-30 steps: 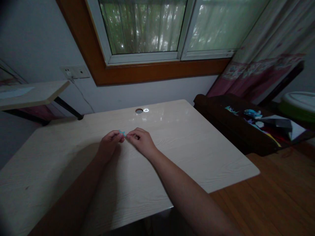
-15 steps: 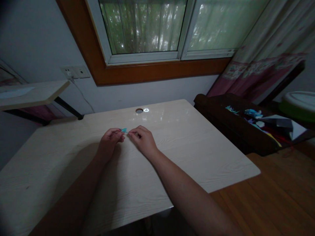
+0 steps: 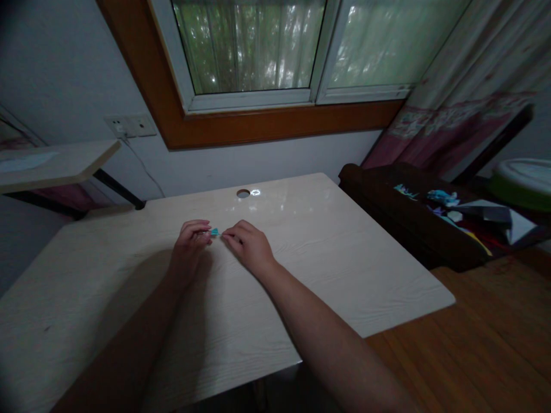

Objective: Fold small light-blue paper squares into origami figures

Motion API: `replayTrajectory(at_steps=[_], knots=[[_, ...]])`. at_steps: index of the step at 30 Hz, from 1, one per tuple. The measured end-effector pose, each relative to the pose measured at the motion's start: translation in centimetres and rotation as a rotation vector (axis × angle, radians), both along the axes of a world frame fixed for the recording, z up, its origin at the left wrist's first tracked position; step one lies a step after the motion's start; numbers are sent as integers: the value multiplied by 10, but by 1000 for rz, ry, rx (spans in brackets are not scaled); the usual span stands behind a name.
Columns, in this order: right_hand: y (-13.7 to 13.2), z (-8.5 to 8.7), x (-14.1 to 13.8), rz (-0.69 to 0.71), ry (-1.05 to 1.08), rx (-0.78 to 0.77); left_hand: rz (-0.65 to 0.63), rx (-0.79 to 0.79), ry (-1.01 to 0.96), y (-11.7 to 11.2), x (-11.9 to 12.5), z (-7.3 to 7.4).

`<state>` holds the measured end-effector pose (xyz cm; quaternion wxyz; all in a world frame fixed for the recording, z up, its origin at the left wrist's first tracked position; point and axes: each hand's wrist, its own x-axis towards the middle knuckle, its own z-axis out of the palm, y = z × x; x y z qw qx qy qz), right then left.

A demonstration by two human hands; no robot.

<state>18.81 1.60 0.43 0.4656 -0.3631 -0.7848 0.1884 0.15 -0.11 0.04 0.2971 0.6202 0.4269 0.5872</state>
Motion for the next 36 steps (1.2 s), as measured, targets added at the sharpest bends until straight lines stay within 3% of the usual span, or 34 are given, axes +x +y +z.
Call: replayTrajectory(at_steps=[7,36], knots=[[-1,1,1,1,-65,33,9,23,91,1,0,0],[1,2,7,-49,-175,102,29,7,151,6,0,-5]])
